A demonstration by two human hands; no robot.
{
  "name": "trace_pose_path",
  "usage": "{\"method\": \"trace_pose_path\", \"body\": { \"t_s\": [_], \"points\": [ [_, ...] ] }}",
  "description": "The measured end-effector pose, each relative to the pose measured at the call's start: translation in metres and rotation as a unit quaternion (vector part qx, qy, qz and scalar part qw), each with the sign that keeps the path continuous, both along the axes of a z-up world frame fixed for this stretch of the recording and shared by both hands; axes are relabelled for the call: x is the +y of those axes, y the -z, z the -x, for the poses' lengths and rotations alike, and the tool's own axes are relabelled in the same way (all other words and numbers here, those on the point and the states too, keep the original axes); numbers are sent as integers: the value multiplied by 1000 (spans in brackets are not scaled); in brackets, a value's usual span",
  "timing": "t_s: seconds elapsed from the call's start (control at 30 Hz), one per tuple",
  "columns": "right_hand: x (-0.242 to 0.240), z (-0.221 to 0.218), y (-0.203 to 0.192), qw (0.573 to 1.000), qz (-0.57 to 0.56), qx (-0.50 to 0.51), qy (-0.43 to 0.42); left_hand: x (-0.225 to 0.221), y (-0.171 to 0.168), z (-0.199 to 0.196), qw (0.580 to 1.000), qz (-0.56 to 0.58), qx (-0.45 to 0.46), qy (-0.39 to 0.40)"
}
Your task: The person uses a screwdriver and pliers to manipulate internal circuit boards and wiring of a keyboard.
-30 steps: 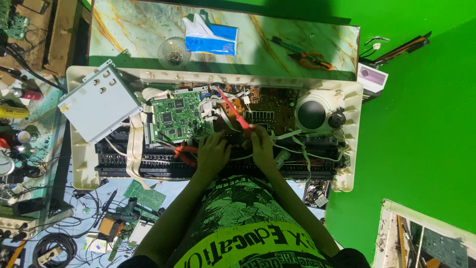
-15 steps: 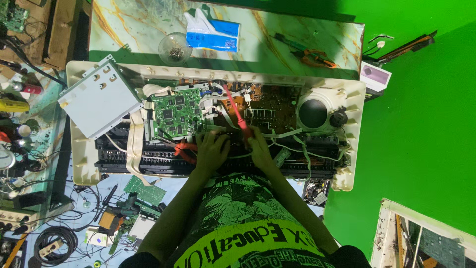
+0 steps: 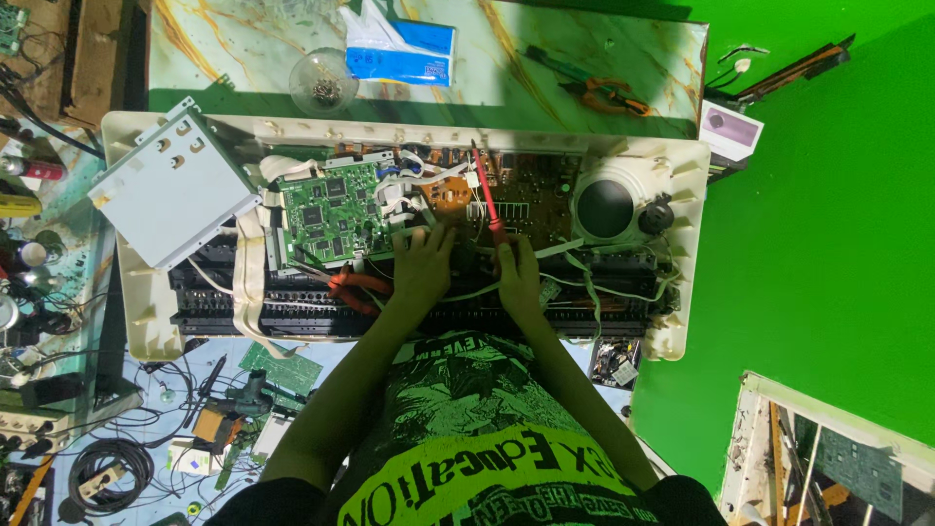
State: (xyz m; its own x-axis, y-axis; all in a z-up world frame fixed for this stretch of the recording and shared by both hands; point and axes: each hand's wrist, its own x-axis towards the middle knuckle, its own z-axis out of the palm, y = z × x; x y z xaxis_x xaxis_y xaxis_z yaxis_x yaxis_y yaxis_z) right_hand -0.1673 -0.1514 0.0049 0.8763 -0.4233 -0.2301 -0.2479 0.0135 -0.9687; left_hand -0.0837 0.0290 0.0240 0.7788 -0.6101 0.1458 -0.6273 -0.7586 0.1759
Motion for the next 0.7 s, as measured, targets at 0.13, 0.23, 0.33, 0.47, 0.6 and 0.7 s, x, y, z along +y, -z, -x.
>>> {"method": "trace_pose_path", "body": {
  "t_s": [0.13,0.23,0.33,0.47,0.6,0.7],
  "points": [
    [0,0,4,1000,-7,-17,-5,6,-2,8,999,-10,35,-18],
    [-1,2,3,999,25,-2,-23,7,-2,12,999,10,23,-30],
    [5,-3,-6,998,26,29,-55,10,-1,12,999,37,-1,-31],
    [13,-7,-28,987,31,70,-142,10,-4,10,996,75,22,-36],
    [15,-7,-42,971,55,36,-230,7,-14,7,989,119,76,-54],
    [10,-5,-38,975,45,36,-215,7,-18,6,988,119,88,-44]
  ]
}}
